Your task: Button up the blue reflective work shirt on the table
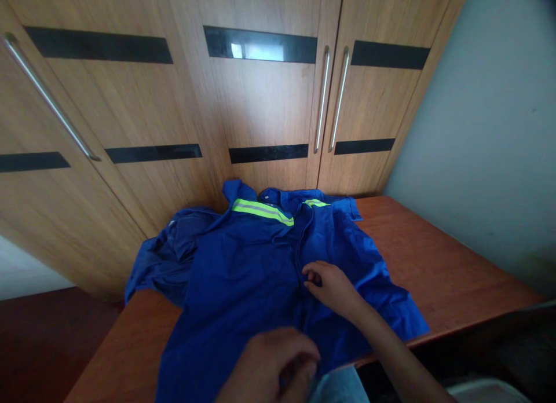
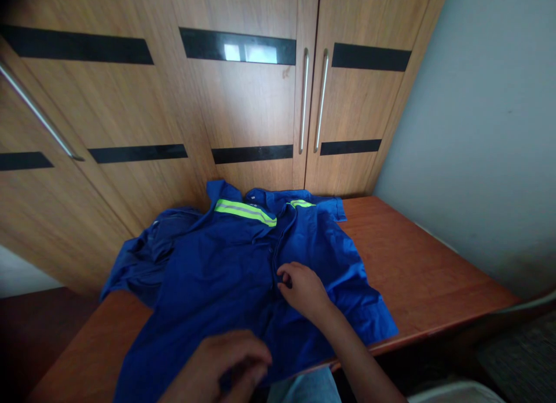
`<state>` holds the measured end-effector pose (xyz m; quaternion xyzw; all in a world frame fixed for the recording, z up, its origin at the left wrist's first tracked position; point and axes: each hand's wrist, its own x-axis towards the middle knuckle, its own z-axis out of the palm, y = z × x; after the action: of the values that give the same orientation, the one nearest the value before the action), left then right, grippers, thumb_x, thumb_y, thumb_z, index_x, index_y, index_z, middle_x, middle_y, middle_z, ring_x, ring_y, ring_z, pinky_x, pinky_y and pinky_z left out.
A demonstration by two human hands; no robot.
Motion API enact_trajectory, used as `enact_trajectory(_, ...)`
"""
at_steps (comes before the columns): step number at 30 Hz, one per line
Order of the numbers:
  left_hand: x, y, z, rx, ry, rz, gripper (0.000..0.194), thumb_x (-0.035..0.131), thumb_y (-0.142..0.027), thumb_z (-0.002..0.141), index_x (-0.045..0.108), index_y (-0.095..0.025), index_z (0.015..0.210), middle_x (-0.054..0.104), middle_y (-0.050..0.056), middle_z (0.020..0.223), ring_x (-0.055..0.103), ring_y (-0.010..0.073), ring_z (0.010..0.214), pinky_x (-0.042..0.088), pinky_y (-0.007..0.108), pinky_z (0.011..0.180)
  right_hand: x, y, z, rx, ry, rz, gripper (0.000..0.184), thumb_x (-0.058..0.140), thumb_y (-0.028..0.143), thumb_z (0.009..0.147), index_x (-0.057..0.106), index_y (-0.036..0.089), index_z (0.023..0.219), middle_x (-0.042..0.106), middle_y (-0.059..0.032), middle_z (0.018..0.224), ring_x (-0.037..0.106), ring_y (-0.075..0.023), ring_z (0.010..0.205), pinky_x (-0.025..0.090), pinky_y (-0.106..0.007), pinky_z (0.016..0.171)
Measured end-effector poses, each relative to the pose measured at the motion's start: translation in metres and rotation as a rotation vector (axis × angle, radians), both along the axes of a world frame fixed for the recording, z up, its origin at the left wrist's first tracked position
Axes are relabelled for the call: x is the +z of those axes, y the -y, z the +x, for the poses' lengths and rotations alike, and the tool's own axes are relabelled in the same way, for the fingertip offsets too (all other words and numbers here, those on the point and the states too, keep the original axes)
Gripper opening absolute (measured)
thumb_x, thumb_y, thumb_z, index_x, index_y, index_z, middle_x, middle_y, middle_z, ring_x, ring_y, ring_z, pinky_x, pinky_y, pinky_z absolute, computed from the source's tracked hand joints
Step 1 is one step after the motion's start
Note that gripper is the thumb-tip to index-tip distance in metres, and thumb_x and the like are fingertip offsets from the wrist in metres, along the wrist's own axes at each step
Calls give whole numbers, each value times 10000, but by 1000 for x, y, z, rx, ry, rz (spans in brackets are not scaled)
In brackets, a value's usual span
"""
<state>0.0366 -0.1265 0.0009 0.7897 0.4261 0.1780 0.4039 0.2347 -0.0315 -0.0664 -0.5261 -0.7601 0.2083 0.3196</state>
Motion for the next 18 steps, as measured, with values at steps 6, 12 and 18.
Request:
enact_trajectory(6, -15, -88, 15, 82, -292, 323, 140, 585, -200, 771, 665, -223, 885, 667, 29, 874, 624, 182, 815, 450, 258, 717, 0, -5, -3, 24, 57, -20, 245, 641, 73, 671, 702, 233, 846, 602, 18, 723, 569, -132, 656, 394, -221, 601)
enact_trajectory(12, -51, -116, 23, 41, -476, 349, 157, 601, -138, 729, 648, -219, 855, 673, 33, 828, 635, 198, 789, 430, 260, 677, -5, -13, 3, -23, 136, 23, 148, 628, 71, 660, 657, 216, 663, 569, 16, 661, 553, -139, 647, 378, -231, 594)
enact_trajectory(18, -28, -132, 13, 210, -190, 459, 118, 570, -170, 798, 656, -218, 864, 670, 0, 769, 614, 149, 722, 397, 223, 630, 28, -22, 10, -241, -70, 303, 137, 581, 106, 736, 676, 197, 775, 602, -18, 742, 565, -173, 764, 430, -295, 749)
